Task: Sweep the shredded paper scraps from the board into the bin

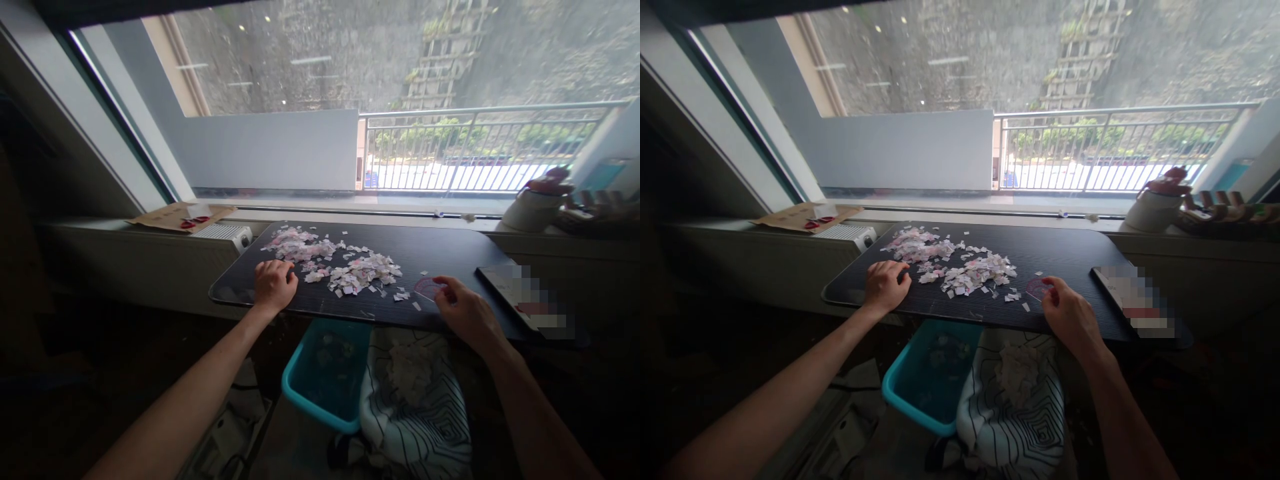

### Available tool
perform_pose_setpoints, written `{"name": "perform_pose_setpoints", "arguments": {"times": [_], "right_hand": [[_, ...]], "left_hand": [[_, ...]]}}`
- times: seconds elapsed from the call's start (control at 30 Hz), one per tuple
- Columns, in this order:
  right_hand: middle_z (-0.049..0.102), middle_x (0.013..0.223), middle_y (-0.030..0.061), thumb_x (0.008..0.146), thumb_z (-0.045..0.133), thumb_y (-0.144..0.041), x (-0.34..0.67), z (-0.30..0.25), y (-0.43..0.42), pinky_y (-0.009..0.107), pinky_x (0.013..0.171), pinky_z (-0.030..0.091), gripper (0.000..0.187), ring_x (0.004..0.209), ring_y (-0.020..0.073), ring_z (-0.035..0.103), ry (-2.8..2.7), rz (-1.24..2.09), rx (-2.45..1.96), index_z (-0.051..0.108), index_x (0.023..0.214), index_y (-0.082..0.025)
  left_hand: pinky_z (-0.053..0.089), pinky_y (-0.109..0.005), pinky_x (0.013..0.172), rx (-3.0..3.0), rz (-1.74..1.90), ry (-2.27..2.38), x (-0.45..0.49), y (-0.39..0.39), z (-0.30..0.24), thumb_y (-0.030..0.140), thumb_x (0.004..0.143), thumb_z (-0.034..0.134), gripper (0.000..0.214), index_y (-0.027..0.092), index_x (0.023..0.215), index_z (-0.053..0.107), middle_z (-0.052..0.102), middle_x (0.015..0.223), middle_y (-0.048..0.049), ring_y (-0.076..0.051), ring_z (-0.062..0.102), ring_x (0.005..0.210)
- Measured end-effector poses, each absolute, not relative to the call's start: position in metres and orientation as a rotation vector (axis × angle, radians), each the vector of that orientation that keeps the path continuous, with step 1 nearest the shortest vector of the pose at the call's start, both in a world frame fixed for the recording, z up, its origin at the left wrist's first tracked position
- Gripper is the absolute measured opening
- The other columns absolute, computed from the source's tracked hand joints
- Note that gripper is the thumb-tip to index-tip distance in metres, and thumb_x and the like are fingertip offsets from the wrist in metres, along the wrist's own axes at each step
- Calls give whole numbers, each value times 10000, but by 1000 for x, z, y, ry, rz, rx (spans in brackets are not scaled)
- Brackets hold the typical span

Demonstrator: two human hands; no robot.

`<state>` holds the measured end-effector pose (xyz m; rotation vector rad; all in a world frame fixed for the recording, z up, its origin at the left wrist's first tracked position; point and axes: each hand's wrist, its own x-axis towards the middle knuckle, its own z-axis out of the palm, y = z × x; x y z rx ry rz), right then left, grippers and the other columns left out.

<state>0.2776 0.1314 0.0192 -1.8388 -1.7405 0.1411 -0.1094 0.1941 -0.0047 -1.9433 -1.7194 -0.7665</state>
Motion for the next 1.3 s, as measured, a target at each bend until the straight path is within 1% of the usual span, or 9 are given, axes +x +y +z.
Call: {"name": "perform_pose_setpoints", "arguments": {"times": [0.13,0.37,0.57,0.7,0.8,0.97,1.17,1.3], "right_hand": [[685,791,10,799,500,-333,281,16,131,312,697,447,328,741,191,643,-1714,277,-1760,613,1092,-237],[674,777,5,807,502,-333,279,15,131,308,694,448,312,719,181,634,-1733,300,-1706,613,1081,-234],[679,782,7,812,489,-316,274,17,133,307,675,448,315,723,186,640,-1755,196,-1739,617,1088,-235],[686,796,13,825,479,-323,269,19,130,298,669,465,310,700,172,634,-1841,241,-1636,614,1088,-228],[687,783,18,828,481,-335,272,21,126,293,635,468,290,664,169,625,-1924,255,-1606,627,1057,-232],[689,821,25,828,481,-337,283,21,123,296,636,470,315,670,172,629,-1847,147,-1671,619,1089,-228],[686,801,15,832,488,-337,285,17,122,285,626,471,287,651,161,627,-1904,247,-1645,621,1062,-230],[691,804,20,826,495,-332,286,18,127,284,613,467,295,645,160,622,-1871,176,-1636,628,1068,-228]], "left_hand": [[359,-411,886,-1947,-763,-1723,-110,195,-5,225,777,504,170,204,874,642,643,867,-67,-270,553,898],[362,-413,885,-1948,-759,-1730,-109,195,-4,220,768,500,174,202,872,638,646,870,-70,-273,553,899],[363,-418,886,-1950,-755,-1735,-109,194,-3,227,768,494,174,210,868,636,646,872,-70,-273,555,897],[363,-423,888,-1951,-757,-1735,-108,194,-2,223,768,489,183,207,872,639,646,874,-75,-273,556,897],[361,-421,891,-1950,-759,-1739,-108,193,-2,221,770,491,179,212,871,639,646,876,-72,-272,556,901],[360,-424,890,-1951,-766,-1739,-109,195,-4,223,775,489,187,206,883,641,643,874,-79,-278,554,909],[362,-414,887,-1953,-761,-1735,-109,195,-4,222,770,496,179,205,876,639,643,863,-72,-275,555,903],[361,-416,888,-1952,-764,-1737,-109,195,-4,222,771,495,178,204,875,637,642,867,-74,-277,552,907]]}}
